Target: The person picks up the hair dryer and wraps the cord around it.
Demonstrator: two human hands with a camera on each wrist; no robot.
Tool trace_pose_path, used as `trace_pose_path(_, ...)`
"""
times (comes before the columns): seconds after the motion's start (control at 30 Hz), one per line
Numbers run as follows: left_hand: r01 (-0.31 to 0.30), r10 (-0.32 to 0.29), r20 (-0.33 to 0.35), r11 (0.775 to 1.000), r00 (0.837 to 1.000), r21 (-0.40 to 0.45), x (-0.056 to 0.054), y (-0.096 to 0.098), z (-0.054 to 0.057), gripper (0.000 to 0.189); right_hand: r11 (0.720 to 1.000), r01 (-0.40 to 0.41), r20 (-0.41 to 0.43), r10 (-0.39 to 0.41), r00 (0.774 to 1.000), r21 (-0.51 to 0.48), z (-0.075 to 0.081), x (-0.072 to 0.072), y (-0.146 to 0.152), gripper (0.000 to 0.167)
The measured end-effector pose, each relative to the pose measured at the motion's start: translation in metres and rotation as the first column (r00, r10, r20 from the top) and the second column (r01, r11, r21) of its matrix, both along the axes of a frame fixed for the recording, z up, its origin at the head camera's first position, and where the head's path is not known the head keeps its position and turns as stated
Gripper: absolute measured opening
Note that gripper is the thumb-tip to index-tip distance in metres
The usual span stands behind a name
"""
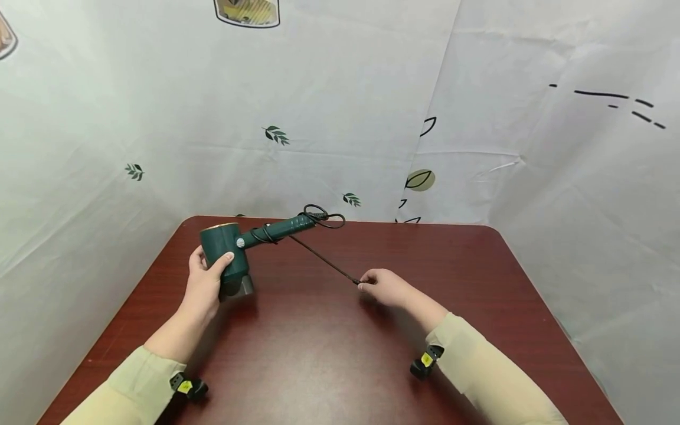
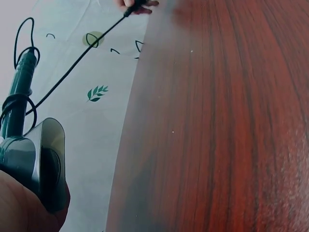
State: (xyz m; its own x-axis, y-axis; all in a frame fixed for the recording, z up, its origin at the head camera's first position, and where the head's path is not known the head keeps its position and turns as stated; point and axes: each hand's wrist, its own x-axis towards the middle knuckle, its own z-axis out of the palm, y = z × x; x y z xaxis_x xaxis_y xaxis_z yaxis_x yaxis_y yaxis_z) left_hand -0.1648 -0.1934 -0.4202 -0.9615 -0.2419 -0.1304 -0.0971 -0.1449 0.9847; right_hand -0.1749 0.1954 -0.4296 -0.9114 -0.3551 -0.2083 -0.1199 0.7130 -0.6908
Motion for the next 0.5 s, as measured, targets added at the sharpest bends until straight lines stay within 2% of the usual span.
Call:
trace_pose_path(0.17,-0.043,0.043,-0.014,0.999,0.999,-0.005,-0.001,-0.001,0.0,0.089,0.997,-0.047,-0.007,0.047,0.999,-0.06,0.011,0.016,-0.007,0.023)
trace_pose_path(0.4,-0.086,0.083,-0.05,0.994,0.995,-0.066,-0.001,-0.002,0.0,0.092,0.985,-0.128,-0.1,0.117,0.988,-0.114,0.032,0.039,-0.016,0.037)
trace_pose_path(0.5,-0.107,0.1,-0.08,0.99,0.992,-0.094,-0.001,-0.002,0.0,0.091,0.971,-0.168,-0.103,0.152,0.983,-0.168,0.041,0.045,-0.019,0.033)
